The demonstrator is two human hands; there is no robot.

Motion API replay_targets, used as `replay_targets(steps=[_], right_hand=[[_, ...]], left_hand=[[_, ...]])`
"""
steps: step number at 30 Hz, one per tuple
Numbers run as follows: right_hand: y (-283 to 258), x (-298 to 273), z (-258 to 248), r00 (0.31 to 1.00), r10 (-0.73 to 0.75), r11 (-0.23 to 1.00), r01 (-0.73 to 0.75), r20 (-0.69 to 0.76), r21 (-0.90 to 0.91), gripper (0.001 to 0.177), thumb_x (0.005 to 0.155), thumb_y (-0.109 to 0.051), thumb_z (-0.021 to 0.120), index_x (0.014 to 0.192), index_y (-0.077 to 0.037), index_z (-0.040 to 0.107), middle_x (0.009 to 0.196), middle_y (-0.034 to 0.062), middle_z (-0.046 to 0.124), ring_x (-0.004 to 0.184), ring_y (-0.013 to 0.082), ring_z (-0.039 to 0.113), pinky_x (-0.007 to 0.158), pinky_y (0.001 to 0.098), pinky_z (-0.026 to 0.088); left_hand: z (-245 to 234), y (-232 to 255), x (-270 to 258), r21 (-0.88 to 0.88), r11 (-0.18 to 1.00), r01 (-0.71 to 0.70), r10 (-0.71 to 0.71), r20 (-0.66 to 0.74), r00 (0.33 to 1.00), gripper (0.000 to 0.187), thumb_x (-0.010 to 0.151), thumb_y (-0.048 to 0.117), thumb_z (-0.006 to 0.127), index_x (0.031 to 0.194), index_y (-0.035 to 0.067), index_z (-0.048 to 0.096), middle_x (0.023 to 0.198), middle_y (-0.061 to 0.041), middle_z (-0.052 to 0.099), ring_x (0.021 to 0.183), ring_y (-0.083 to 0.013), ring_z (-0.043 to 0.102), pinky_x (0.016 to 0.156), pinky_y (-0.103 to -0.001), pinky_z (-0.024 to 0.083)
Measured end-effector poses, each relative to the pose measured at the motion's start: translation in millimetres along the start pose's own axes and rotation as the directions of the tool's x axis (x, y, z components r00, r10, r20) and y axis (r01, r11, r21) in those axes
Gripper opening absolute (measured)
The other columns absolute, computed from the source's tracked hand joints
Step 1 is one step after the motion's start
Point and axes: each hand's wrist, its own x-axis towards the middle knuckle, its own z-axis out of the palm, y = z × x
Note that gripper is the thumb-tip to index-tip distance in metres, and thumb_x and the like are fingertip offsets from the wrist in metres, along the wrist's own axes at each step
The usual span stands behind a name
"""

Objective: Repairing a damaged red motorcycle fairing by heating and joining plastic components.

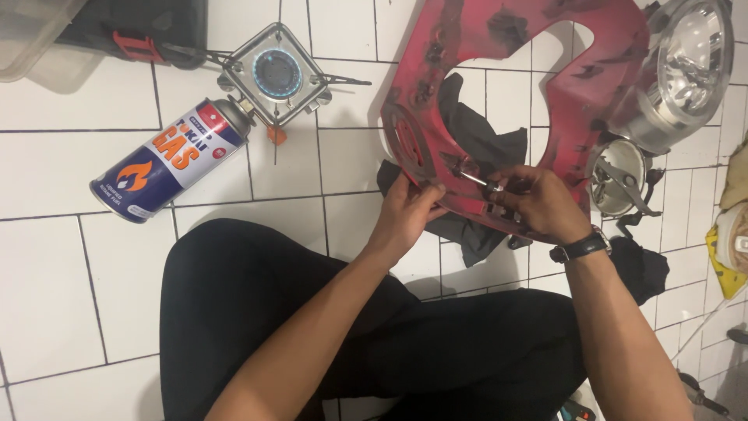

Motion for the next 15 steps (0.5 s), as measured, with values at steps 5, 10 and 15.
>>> replay_targets(steps=[5, 10, 15], right_hand=[[-0.1, -0.1, 0.5, 1.0, 0.031, 0.998, -0.031, 0.003, -0.05, 0.025, 0.088, -0.011, 0.076, 0.113, -0.006, 0.073, 0.079, 0.0038, 0.072, 0.064, 0.009, 0.061, 0.054, 0.0273, 0.048], [10.2, 2.5, -1.8, 0.997, 0.071, 0.994, -0.071, 0.0, -0.086, 0.026, 0.09, -0.012, 0.076, 0.115, -0.007, 0.073, 0.08, 0.0053, 0.073, 0.064, 0.0098, 0.06, 0.054, 0.0291, 0.047], [16.8, 5.2, -6.2, 0.995, 0.098, 0.995, -0.097, 0.022, -0.035, 0.026, 0.089, -0.01, 0.075, 0.115, -0.007, 0.073, 0.09, 0.005, 0.077, 0.075, 0.0084, 0.067, 0.059, 0.0276, 0.051]], left_hand=[[1.9, 3.6, -1.1, -0.023, 1.0, 0.0, 0.0, 0.003, 1.0, 0.041, 0.101, 0.015, 0.057, 0.139, 0.003, 0.045, 0.127, -0.014, 0.063, 0.116, -0.0276, 0.067, 0.106, -0.047, 0.055], [1.3, 2.4, -0.4, -0.01, 1.0, -0.003, 0.003, -0.01, 1.0, 0.043, 0.099, 0.013, 0.057, 0.138, 0.002, 0.045, 0.124, -0.014, 0.063, 0.116, -0.0281, 0.067, 0.106, -0.046, 0.056], [3.5, 6.3, -1.9, -0.004, 1.0, 0.005, -0.005, -0.015, 1.0, 0.043, 0.098, 0.012, 0.058, 0.137, 0.0, 0.046, 0.122, -0.015, 0.064, 0.116, -0.0291, 0.068, 0.106, -0.046, 0.055]])
